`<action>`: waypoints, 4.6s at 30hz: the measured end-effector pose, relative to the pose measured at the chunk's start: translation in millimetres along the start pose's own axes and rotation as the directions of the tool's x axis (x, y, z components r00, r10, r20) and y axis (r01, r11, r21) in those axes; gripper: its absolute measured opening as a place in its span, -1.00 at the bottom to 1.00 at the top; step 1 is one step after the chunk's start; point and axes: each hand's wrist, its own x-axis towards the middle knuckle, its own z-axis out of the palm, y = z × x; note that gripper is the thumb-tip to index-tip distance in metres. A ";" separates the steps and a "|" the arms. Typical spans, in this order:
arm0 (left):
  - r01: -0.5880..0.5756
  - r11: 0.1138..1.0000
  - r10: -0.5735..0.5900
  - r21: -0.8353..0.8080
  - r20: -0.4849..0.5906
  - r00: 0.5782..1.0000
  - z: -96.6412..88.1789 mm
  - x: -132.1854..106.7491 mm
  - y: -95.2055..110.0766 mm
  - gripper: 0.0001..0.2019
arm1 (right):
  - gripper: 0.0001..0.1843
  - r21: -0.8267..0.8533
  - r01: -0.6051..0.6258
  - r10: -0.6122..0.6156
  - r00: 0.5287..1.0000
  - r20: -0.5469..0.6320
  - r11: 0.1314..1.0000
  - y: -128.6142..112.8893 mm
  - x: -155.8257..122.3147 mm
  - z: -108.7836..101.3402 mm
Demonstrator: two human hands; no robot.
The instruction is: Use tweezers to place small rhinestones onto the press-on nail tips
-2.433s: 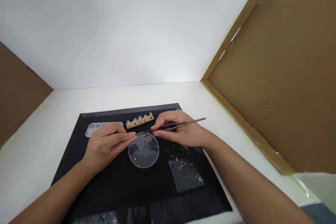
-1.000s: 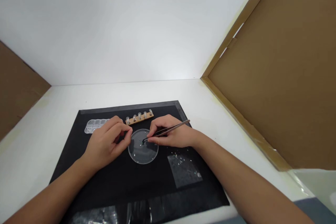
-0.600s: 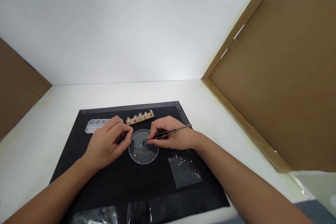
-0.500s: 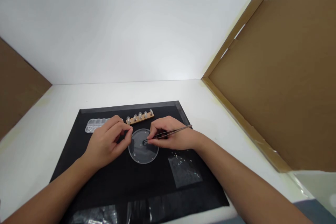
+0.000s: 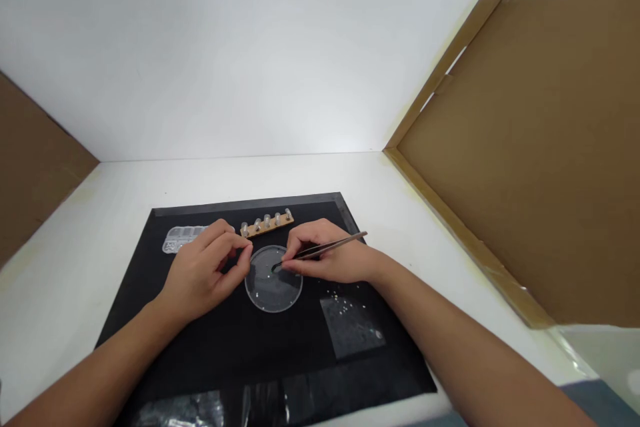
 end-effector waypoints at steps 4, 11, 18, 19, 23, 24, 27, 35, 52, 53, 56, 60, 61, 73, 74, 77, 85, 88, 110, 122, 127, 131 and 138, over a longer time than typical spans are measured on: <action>0.010 1.000 -0.010 -0.009 -0.009 1.000 0.1 0.1 0.0 -0.91 | -0.77 0.051 -0.076 0.081 0.992 -0.097 0.996 -2.0 -1.3 -7.8; 0.018 1.000 -0.018 -0.007 -0.007 1.000 0.3 -0.5 1.1 -0.90 | -0.79 0.062 -0.081 0.089 0.986 -0.139 0.995 0.7 -2.7 -17.7; 0.019 1.000 -0.019 -0.013 0.018 1.000 0.7 -1.0 -0.2 -0.91 | -0.79 0.007 -0.017 0.017 1.000 0.024 1.000 -4.7 0.4 -5.9; 0.018 1.000 -0.018 -0.013 0.020 1.000 0.6 -1.0 -0.2 -0.90 | -0.79 0.008 -0.006 0.006 0.999 0.033 1.000 -3.9 0.8 -4.2; 0.013 1.000 -0.013 -0.023 0.020 1.000 0.1 -0.7 0.7 -0.90 | -0.79 0.021 0.011 -0.012 0.999 0.045 1.000 1.6 1.1 0.0; 0.013 1.000 -0.012 -0.024 0.021 1.000 0.1 -0.8 0.9 -0.90 | -0.79 0.026 0.009 -0.010 0.999 0.046 1.000 2.8 1.0 0.4; 0.015 1.000 -0.015 -0.025 0.026 1.000 0.1 -1.0 1.3 -0.90 | -0.80 0.037 -0.005 0.004 0.999 0.047 0.999 4.7 0.7 1.1; 0.025 0.999 -0.023 -0.037 0.037 0.999 -0.6 -0.6 1.5 -0.89 | -0.81 0.014 0.001 -0.001 0.999 0.048 1.000 0.5 2.0 0.1; 0.022 0.999 -0.021 -0.031 0.037 0.999 0.0 -1.6 1.6 -0.90 | -0.78 0.099 -0.083 0.100 0.978 -0.182 0.992 2.6 -1.8 -16.4; 0.020 0.999 -0.019 -0.033 0.036 0.999 0.1 -1.8 1.7 -0.91 | -0.78 0.101 -0.092 0.112 0.969 -0.220 0.991 2.8 -2.0 -17.8; 0.023 0.999 -0.022 -0.039 0.036 0.999 0.3 -1.9 1.9 -0.90 | -0.78 0.095 -0.115 0.138 0.944 -0.300 0.989 4.2 -2.1 -18.6; 0.021 0.999 -0.020 -0.030 0.038 0.999 0.3 -1.6 2.0 -0.90 | -0.78 0.080 -0.132 0.152 0.924 -0.351 0.988 7.9 -0.8 -14.0; 0.020 0.999 -0.019 -0.028 0.040 0.999 0.4 -1.7 1.9 -0.90 | -0.78 0.078 -0.130 0.150 0.917 -0.369 0.988 9.3 -0.4 -12.6; 0.036 0.998 -0.033 -0.049 0.058 0.998 1.1 -3.3 1.1 -0.91 | -0.79 0.049 -0.143 0.150 0.886 -0.439 0.989 18.5 2.0 -6.1; 0.035 0.998 -0.032 -0.049 0.060 0.998 1.2 -3.3 1.0 -0.91 | -0.79 0.046 -0.143 0.148 0.888 -0.436 0.989 18.4 2.1 -5.8; 0.031 0.998 -0.028 -0.046 0.058 0.998 1.4 -3.3 0.9 -0.92 | -0.79 0.034 -0.143 0.144 0.892 -0.428 0.989 18.0 2.7 -4.7; 0.030 0.998 -0.028 -0.053 0.048 0.998 1.0 -2.6 1.8 -0.93 | -0.75 0.038 -0.166 0.167 0.897 -0.409 0.985 14.1 3.8 -4.1; 0.028 0.998 -0.026 -0.048 0.041 0.999 1.3 -2.5 1.9 -0.92 | -0.75 0.035 -0.171 0.170 0.896 -0.410 0.985 14.6 3.4 -4.9; 0.042 0.998 -0.043 -0.041 -0.046 0.998 -1.4 -1.5 4.7 -0.94 | -0.77 0.059 -0.174 0.183 0.893 -0.412 0.983 21.1 0.8 -6.9; 0.030 0.999 -0.032 -0.037 -0.051 0.998 -1.8 -1.1 4.1 -0.92 | -0.78 0.033 -0.117 0.120 0.889 -0.442 0.993 14.7 -2.5 -11.7; 0.089 0.996 -0.088 0.018 -0.059 0.994 0.8 -1.2 1.2 -0.92 | -0.77 0.022 -0.093 0.095 0.956 -0.278 0.995 -4.1 -3.3 -12.5; 0.150 0.988 -0.147 0.043 -0.061 0.987 3.4 -0.6 -3.7 -0.93 | -0.81 -0.041 -0.049 0.045 0.993 -0.109 0.998 -14.9 -2.5 -7.0; 0.175 0.983 -0.175 0.056 -0.015 0.985 4.6 -1.5 -4.0 -0.91 | -0.83 -0.028 -0.003 0.004 0.999 0.037 1.000 -19.1 -0.5 -1.0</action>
